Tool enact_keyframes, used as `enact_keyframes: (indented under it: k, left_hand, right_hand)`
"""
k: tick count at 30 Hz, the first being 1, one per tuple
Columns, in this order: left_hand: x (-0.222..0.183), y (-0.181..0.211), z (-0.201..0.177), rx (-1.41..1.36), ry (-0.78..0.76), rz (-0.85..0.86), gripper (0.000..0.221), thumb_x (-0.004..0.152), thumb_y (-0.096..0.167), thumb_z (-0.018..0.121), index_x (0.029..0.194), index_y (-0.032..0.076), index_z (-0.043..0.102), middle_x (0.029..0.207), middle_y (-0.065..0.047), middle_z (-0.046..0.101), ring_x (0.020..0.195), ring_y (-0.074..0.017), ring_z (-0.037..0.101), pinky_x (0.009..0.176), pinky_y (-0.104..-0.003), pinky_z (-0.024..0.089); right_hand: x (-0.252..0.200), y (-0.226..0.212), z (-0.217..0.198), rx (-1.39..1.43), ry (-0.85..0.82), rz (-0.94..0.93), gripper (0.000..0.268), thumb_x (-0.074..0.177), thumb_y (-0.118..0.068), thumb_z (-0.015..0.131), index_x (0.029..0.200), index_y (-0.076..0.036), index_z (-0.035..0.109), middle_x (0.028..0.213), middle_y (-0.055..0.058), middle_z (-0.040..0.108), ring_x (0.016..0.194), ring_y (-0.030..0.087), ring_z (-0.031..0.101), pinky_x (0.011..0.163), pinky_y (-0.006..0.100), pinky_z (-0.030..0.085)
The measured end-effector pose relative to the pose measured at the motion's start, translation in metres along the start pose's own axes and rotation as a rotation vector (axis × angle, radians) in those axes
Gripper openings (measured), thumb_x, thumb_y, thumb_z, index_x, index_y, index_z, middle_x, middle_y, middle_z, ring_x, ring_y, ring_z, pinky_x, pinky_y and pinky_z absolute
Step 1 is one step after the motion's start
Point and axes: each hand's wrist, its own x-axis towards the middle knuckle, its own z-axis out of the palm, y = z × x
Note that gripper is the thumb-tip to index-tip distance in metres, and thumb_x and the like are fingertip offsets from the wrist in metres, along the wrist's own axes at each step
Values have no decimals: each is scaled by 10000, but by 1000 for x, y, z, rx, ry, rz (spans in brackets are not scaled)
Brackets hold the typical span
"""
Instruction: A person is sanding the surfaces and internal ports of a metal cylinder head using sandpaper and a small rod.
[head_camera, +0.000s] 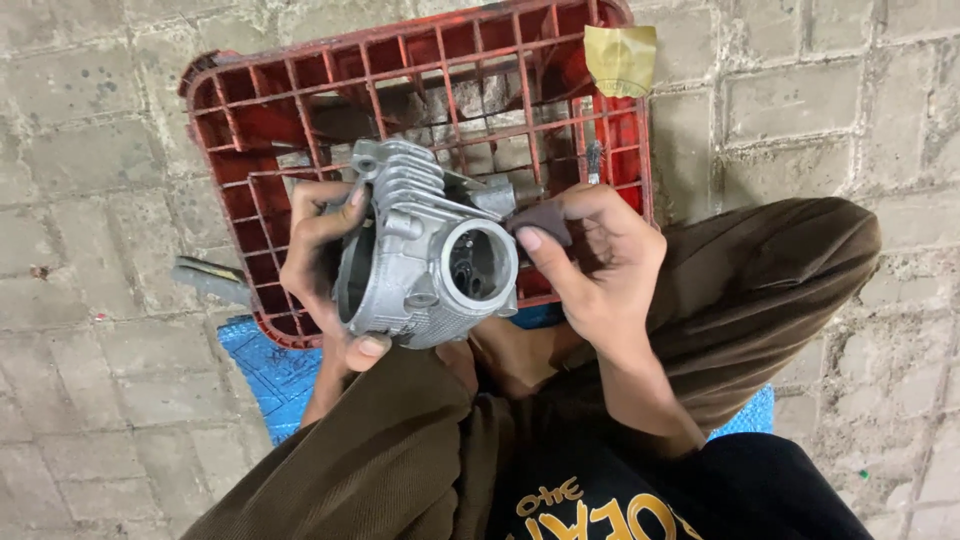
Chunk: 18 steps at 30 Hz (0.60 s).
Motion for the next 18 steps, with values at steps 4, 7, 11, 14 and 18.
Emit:
enact_keyframes:
  k: [4, 7, 11, 14, 18]
  left_hand:
    - [0, 5, -1, -31, 2, -8, 870, 707, 739, 608, 1229, 44, 563, 1183, -127, 489, 1084, -268, 506, 998, -487, 480]
    - [0, 3, -1, -36, -2, -9, 881, 710, 745, 601, 1243, 44, 560, 1170, -122, 480, 1082, -266, 491, 995, -494, 476]
    - [0, -1, -1, -27, 4, 3, 882, 677, 744, 607, 1189, 27, 564, 1142, -122, 483, 1060, -264, 499, 974, -506, 492]
    - [1, 8, -1, -24, -16, -38, 874, 684, 727, 617, 1198, 22, 565, 1161, -122, 486, 1080, -266, 501, 996, -491, 474]
    - [2, 6, -2, -9, -9, -29, 894, 672, 738, 612, 1187, 9, 573, 1169, -144, 502, 1061, -282, 529, 966, -501, 508]
  right_hand:
    - [8, -8, 11, -35, -18, 64, 154, 929, 76, 708, 973, 5, 578, 932, 58, 659, 786, 88, 557, 772, 202, 485]
    - [12, -14, 13, -44, -13, 74, 140, 919, 86, 726, 979, 31, 612, 966, 100, 718, 809, 106, 630, 794, 211, 534]
    - [12, -19, 12, -59, -15, 98, 109, 927, 99, 716, 992, 54, 641, 937, 73, 684, 793, 95, 588, 769, 205, 503]
    - [12, -16, 2, -70, -77, 109, 102, 921, 90, 701, 958, 37, 623, 882, 41, 621, 767, 91, 525, 754, 200, 456]
    - [14, -18, 3, -64, -114, 139, 69, 925, 75, 673, 985, 42, 663, 879, 48, 666, 745, 86, 544, 728, 192, 463]
